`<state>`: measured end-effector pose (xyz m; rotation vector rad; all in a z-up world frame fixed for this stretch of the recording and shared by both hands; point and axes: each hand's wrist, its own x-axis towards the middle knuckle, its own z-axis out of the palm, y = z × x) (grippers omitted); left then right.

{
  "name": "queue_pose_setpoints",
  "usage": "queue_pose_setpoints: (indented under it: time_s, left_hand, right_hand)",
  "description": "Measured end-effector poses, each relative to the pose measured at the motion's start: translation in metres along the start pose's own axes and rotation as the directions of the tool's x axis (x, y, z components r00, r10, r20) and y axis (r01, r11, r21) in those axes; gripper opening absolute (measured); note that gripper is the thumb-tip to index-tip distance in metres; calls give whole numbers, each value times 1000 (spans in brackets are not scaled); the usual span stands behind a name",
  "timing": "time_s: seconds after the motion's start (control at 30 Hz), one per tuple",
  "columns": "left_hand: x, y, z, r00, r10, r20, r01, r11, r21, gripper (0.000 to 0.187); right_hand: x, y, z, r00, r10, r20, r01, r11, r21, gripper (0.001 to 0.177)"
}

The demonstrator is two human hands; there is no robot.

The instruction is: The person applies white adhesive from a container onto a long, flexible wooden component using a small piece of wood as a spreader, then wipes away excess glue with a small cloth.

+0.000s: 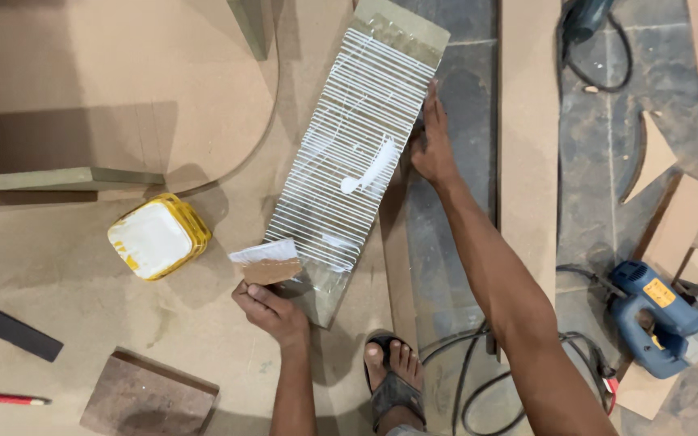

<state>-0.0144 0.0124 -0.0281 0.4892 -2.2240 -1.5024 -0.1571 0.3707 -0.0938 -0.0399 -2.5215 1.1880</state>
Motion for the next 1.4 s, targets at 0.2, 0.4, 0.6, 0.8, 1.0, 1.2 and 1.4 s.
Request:
queue_pose_setpoints:
  time_s: [0.2, 0.4, 0.6, 0.8, 1.0, 1.2, 1.4]
  left_hand:
    - [-1, 1, 2, 999, -28, 36, 27, 999, 25, 38]
    - [0, 4, 5, 999, -22, 38, 20, 998, 65, 38]
    - [2, 10, 7, 999, -20, 37, 17, 995, 93, 37]
    - [3, 12, 6, 998, 31, 60, -37, 993, 116, 38]
    - [3, 10, 8, 998, 36, 54, -44, 989, 140, 38]
    - [3, 8, 9, 996, 60, 63, -67, 991, 118, 37]
    - [4, 8, 9, 996, 72, 60, -79, 991, 112, 36]
  right_hand:
    - [-10, -10, 20, 996, -76, -43, 83, 975, 207, 101]
    - [-13, -44, 29, 999, 27, 33, -38, 910, 413, 103]
    - [-20, -44, 42, 996, 87, 12, -84, 902, 424, 99]
    - [-32, -47, 49, 997, 83, 9, -73, 805, 589, 94]
    - [-41, -68, 40, 993, 111, 43, -115, 804, 583, 95]
    - [-61, -65, 51, 973, 206, 108, -217, 641, 736, 93]
    - [-73, -80, 56, 973, 195, 121, -212, 558, 803, 93]
